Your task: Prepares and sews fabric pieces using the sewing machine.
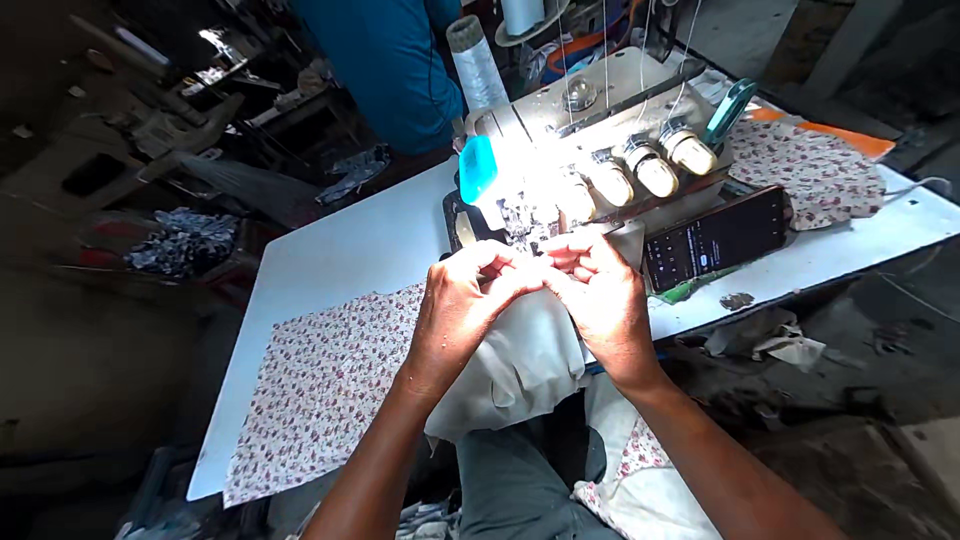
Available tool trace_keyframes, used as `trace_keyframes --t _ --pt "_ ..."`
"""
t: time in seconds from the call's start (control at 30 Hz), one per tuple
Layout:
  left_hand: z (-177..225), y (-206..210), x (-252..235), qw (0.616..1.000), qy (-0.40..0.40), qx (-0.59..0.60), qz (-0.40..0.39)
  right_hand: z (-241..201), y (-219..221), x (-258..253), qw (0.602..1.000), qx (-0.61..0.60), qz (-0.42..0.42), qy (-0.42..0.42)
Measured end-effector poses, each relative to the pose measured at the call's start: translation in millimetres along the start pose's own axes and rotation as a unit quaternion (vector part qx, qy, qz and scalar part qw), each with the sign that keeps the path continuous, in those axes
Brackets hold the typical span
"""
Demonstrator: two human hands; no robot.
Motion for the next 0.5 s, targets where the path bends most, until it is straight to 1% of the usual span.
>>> trace_keyframes --t 0.17,0.33,0.43,0.5 --pt "9 -4 4 1.000 0.013 0.002 0.010 -2 0 2 1.000 -0.012 0.002 -0.004" --pt "10 -5 5 0.999 0.033 -0.020 -0.021 -9 1 3 1.000 0.004 0.007 -0.024" --pt "14 -12 5 0.998 0.050 -0.044 -0.006 -15 0 10 0.997 0.059 -0.008 -0.049" --pt "17 -22 6 0.998 0.043 -0.038 0.003 -16 -1 21 0.991 0.118 -0.046 -0.051"
Point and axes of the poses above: each hand's wrist, its own x-axis away from the middle knuckle, its own y-axis out of the palm, z = x × y, the point moved 4 cm from there along -x, towards the middle knuckle, and after that the axes turned 8 degrees about x, right-handed, at the moved point
